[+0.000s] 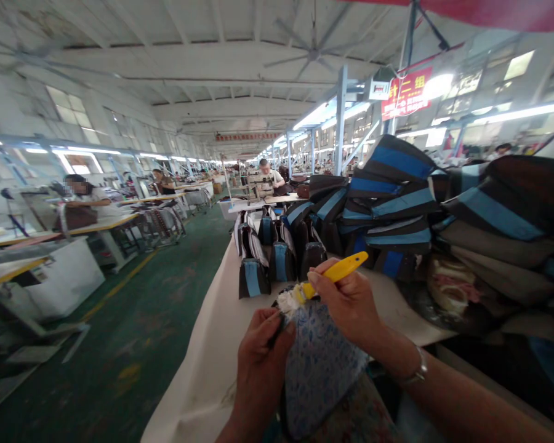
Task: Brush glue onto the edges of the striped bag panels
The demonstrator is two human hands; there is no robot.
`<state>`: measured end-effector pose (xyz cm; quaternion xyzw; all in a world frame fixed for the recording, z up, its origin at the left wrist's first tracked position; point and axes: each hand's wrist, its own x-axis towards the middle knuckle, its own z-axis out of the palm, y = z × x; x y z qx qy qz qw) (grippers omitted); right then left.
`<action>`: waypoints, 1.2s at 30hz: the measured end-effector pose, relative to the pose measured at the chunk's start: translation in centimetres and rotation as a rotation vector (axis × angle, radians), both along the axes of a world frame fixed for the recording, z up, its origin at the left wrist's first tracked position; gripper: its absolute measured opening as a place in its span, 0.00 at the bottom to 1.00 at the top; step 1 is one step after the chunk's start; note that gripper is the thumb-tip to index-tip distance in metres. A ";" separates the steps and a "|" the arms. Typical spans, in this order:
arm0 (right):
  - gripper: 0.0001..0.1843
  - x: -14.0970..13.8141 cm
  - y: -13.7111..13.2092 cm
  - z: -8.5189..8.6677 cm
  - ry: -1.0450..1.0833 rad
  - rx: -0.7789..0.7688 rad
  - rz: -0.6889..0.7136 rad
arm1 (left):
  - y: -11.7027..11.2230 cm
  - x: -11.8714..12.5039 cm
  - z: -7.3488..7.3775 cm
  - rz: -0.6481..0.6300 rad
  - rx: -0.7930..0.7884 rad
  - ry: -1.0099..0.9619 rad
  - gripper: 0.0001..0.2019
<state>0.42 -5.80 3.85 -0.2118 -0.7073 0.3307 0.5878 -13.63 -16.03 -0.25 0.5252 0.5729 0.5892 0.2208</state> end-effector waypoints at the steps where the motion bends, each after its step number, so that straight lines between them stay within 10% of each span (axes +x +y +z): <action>1: 0.08 0.1 0.1 0.2 -0.066 0.113 -0.049 | 0.0 0.1 0.0 0.012 -0.004 -0.005 0.11; 12: 0.05 2.3 0.1 1.4 -0.324 0.767 0.128 | 0.1 -0.3 -0.4 -0.022 -0.055 -0.098 0.12; 21: 0.07 3.9 0.2 1.9 -0.594 0.976 0.240 | 0.0 -0.5 -0.7 0.019 -0.097 -0.179 0.12; 36: 0.14 3.0 -1.3 -1.4 -0.534 1.106 0.018 | -0.1 -1.7 -0.9 0.119 -0.162 -0.251 0.15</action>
